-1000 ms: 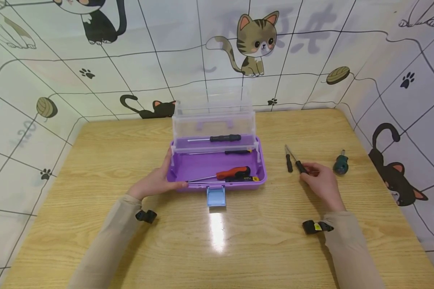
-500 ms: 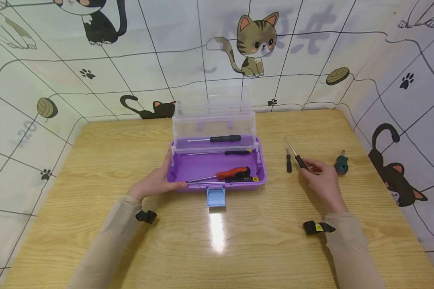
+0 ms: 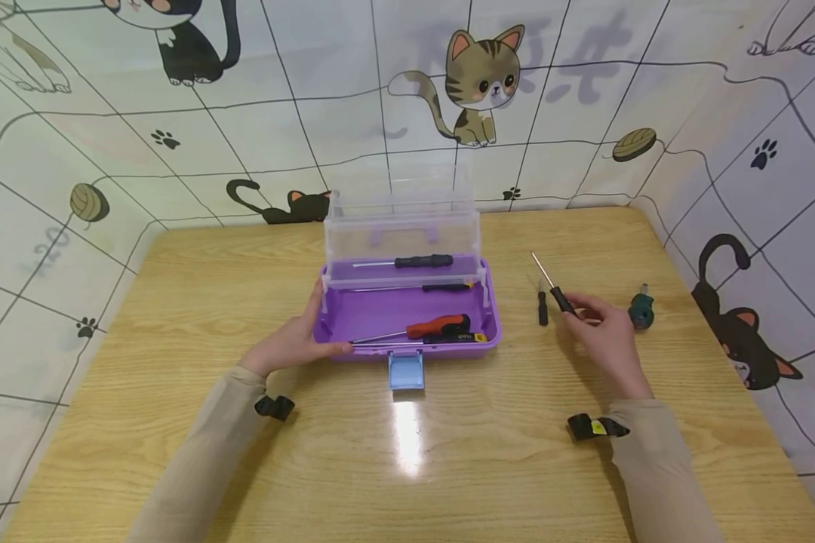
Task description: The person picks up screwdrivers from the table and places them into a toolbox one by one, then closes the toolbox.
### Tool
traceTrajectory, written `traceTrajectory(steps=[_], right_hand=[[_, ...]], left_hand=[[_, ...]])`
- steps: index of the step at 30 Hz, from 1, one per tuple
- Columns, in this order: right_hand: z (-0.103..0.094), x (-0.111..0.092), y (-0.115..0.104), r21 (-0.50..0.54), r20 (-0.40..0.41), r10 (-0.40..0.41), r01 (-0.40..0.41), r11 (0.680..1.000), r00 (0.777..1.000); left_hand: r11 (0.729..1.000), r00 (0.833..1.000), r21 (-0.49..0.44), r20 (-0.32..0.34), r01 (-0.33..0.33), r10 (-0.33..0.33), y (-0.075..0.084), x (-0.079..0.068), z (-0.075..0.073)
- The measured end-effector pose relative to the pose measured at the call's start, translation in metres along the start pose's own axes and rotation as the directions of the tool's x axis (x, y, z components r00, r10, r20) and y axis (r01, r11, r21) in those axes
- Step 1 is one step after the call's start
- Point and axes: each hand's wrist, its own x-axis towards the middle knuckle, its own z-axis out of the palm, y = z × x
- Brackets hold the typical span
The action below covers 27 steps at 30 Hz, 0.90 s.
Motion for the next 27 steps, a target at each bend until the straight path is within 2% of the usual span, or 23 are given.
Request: traceTrajectory(steps=[17,27], right_hand=[[0.001,0.001,-0.024,0.055,0.017,-0.016,0.015,0.998,1.0],[0.004,0.007,-0.049,0.019,0.061,-0.044,0.043,0.999,0.997]], left_hand=[[1.0,1.0,-0.005,0.006,-0.004,0.004,0.0,-0.001,0.0],[1.0,1.0,-0.006,0.005,-0.008,0.008,0.001,-0.002,0.0]])
